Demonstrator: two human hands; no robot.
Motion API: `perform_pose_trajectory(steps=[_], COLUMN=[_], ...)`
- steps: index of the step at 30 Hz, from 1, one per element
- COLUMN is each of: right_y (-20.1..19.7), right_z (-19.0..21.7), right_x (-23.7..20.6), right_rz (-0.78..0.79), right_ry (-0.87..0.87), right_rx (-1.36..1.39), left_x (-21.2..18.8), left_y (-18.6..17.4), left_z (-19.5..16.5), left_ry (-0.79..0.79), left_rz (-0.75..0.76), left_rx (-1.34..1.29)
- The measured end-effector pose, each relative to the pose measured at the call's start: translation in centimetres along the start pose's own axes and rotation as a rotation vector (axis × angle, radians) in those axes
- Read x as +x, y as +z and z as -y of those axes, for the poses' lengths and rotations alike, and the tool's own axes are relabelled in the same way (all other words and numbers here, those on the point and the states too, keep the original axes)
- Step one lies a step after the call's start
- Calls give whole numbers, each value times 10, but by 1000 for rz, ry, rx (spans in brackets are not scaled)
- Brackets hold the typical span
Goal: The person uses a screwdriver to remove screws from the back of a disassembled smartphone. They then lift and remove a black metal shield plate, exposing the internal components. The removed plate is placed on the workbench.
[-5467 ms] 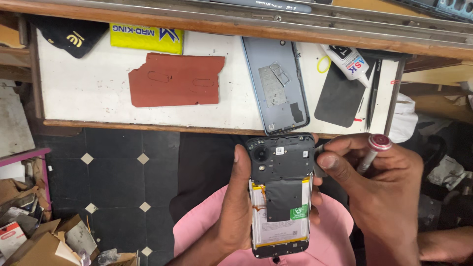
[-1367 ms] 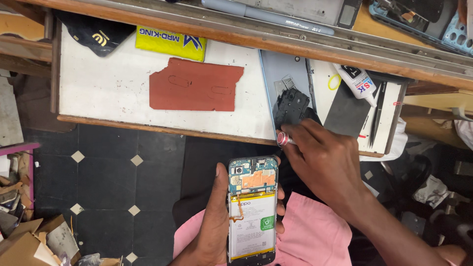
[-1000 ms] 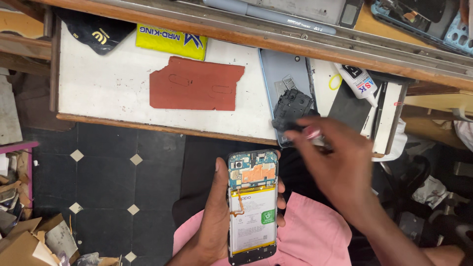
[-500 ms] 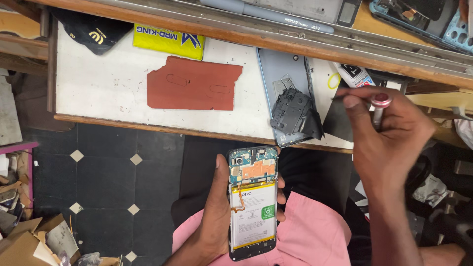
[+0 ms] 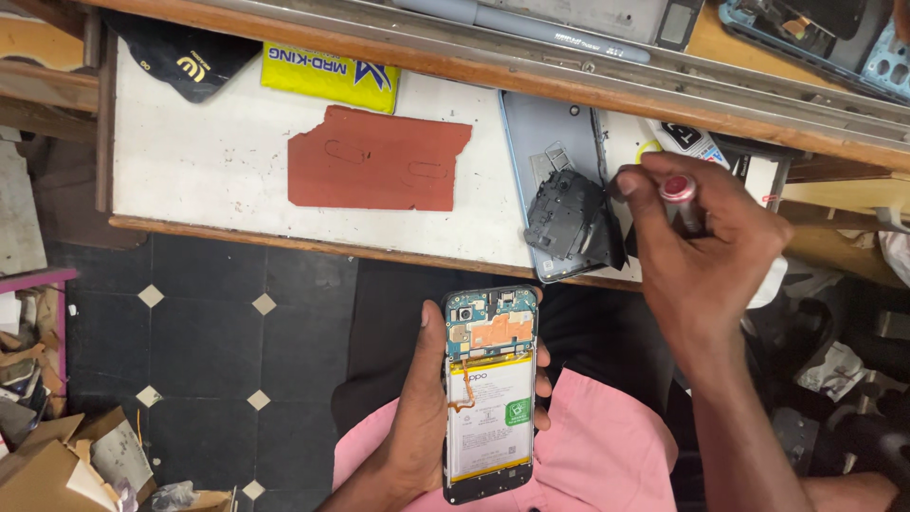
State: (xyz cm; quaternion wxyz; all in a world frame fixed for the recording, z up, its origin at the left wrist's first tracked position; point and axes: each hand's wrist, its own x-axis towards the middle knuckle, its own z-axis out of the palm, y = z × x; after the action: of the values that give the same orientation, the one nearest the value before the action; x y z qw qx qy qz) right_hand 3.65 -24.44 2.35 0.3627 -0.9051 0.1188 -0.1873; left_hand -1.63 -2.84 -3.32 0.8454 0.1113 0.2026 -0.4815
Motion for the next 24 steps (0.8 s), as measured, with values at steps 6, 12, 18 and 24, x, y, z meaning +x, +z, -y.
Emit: perform_pose_trajectory(steps=[6,12,18,24], right_y=[1,1,0,1], right_z=[4,-4,-2,2], right_x=[2,2,-3,-4], right_rz=[14,15,-31,39], right_ry=[15,-31,68,43], right_rx=[33,-25,21,215], left_x=[1,0,0,1], left_y=[0,-1,-1,1], left_z=[-1,-1,0,-1], left_ry=[6,9,4,9], left_rz=[19,25,12,-3], left_rx=[-17,7,12,-17])
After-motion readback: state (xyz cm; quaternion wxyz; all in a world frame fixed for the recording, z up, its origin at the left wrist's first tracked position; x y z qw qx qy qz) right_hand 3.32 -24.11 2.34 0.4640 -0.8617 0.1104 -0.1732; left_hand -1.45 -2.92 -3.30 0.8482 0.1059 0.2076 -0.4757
